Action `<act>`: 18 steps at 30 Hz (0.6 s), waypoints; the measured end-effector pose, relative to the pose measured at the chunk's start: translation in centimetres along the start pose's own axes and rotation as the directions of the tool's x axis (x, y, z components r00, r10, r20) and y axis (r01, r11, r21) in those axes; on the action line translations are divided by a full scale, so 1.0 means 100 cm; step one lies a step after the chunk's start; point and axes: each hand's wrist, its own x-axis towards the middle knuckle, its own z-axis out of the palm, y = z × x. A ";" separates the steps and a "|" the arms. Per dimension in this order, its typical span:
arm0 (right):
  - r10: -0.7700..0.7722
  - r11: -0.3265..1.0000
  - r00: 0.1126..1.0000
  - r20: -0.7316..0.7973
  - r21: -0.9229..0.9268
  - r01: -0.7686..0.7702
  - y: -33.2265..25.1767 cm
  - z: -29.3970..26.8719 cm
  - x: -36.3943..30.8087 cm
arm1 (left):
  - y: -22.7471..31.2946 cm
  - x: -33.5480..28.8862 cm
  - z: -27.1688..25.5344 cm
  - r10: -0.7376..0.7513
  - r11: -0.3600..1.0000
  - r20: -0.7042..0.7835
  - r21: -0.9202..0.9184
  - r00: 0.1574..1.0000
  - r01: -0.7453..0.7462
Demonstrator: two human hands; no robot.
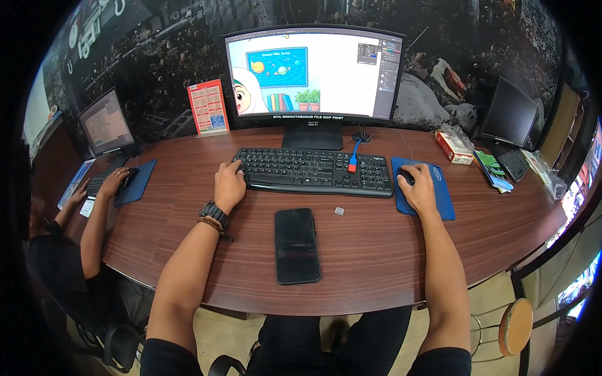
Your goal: Designing a science-themed poster using graphics software on a computer.
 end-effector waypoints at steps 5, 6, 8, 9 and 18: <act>-0.003 1.000 1.000 0.000 -0.004 0.003 0.000 -0.002 -0.001 | 0.000 0.000 0.000 0.006 1.000 -0.003 -0.005 1.000 -0.006; -0.013 1.000 1.000 -0.007 0.000 0.013 0.001 -0.001 0.000 | -0.002 0.001 0.001 0.007 1.000 -0.003 -0.006 1.000 -0.007; -0.023 1.000 1.000 -0.013 0.005 0.023 0.002 0.000 -0.001 | -0.004 0.002 0.000 -0.032 0.999 0.069 0.000 0.997 0.032; -0.031 1.000 0.999 -0.015 0.007 0.031 0.002 0.000 -0.001 | -0.004 0.002 0.000 -0.032 0.999 0.069 0.001 0.997 0.032; -0.038 0.999 0.999 -0.036 0.011 0.038 0.003 0.001 -0.001 | -0.003 0.002 0.001 -0.031 1.000 0.068 -0.001 0.997 0.031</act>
